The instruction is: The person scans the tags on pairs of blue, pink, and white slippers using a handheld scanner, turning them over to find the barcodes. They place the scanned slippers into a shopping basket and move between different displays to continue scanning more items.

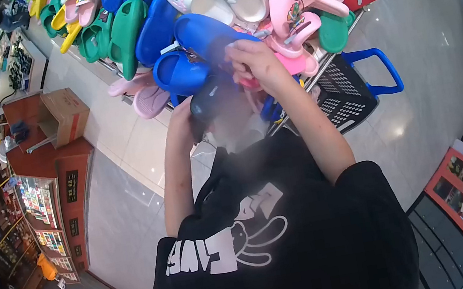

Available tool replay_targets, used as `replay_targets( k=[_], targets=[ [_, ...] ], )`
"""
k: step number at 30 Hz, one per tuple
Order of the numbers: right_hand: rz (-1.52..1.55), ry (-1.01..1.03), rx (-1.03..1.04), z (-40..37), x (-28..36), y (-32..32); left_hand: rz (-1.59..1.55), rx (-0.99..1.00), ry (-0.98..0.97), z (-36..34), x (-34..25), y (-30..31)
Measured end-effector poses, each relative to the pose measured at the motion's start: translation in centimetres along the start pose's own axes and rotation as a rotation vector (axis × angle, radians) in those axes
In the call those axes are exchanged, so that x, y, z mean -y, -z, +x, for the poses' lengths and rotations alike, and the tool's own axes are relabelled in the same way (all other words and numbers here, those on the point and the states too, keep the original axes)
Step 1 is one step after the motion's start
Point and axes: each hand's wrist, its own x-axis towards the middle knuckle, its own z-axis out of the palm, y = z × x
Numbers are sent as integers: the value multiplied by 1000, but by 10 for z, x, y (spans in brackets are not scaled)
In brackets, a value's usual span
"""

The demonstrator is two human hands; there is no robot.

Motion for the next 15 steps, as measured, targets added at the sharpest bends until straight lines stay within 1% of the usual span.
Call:
replay_targets(
  k=[2, 3, 5, 6, 7, 9, 10, 13, 15],
  targets=[
    [-159, 8, -52, -1, -1, -5, 137, 9, 40, -3, -8, -2],
    [-147, 5, -50, 0, -5, 0, 186, 12, 56, -3, -9, -4],
    [-460, 79, -158, 4, -6, -2, 94, -12, 125, 2, -6, -5],
    [-455, 74, -161, 3, -8, -3, 64, -19, 154, 2, -6, -6],
    [-420, 67, -143, 2, -11, -5, -42, -48, 149, 0, -7, -7],
    [-386, 50, -136, -2, -13, -5, -155, -70, 152, -1, -9, -11],
    [-401, 57, -152, -3, -12, -6, -305, -90, 230, -1, -12, -13],
    [-444, 100, -202, -3, -8, -12, -452, -111, 303, 0, -15, -18],
    [-613, 72, -240, -11, 4, -18, -455, -128, 296, -2, -14, -19]
  ],
)
